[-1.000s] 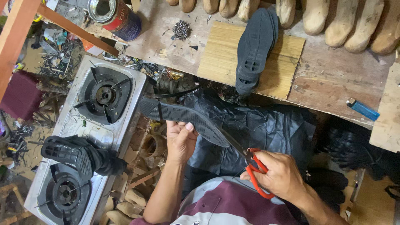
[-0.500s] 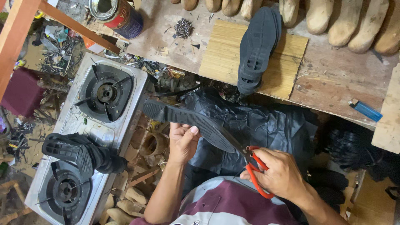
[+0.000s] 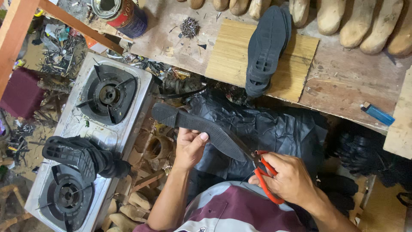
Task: The person uses red-handled scissors to trim the edges of black rubber shoe soles. They hold each sole, cut along the perimeter, and place the trimmed pieces on a wooden board. The person repeats this process for several soles, stacking the finished pieces.
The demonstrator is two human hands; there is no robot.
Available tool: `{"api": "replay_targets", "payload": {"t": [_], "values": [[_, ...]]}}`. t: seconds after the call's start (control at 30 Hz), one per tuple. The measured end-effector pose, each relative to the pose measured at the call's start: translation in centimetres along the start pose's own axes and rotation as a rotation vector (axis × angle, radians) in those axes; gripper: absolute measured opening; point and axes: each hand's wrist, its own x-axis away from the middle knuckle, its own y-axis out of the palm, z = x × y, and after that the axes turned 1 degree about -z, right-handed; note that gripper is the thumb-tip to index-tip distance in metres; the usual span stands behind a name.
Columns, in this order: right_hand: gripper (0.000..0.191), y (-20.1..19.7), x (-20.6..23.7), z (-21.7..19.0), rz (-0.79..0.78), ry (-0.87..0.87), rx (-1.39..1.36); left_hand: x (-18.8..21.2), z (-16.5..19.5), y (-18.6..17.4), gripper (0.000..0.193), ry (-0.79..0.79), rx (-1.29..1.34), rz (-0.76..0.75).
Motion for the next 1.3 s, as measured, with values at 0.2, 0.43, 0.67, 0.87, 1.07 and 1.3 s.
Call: {"api": "replay_targets", "payload": {"t": [0.2, 0.43, 0.67, 0.87, 1.07, 1.3], "values": [[0.047, 0.1, 0.5, 0.6, -0.029, -0.003, -0.053, 0.0, 0.1, -0.7, 0.039, 0.015, -0.029, -0.035], [0.051, 0.0, 0.6, 0.9, -0.01, -0.017, -0.062, 0.3, -0.1, -1.0, 0.037, -0.011, -0.08, -0.067], [0.052, -0.2, 0.7, 1.3, -0.042, -0.031, -0.066, 0.6, -0.6, -1.8, 0.036, -0.107, -0.134, -0.054], [0.053, -0.5, 0.8, 1.9, -0.092, 0.009, -0.053, 0.6, 0.0, -1.9, 0.039, -0.145, -0.2, -0.077], [0.049, -0.5, 1.0, 2.3, -0.144, 0.08, -0.043, 0.8, 0.4, -1.6, 0.038, -0.192, -0.261, -0.103], [0.06, -0.9, 0.6, 1.6, -0.066, -0.033, -0.09, 0.9, 0.0, -2.1, 0.032, -0.226, -0.322, -0.156]]}}
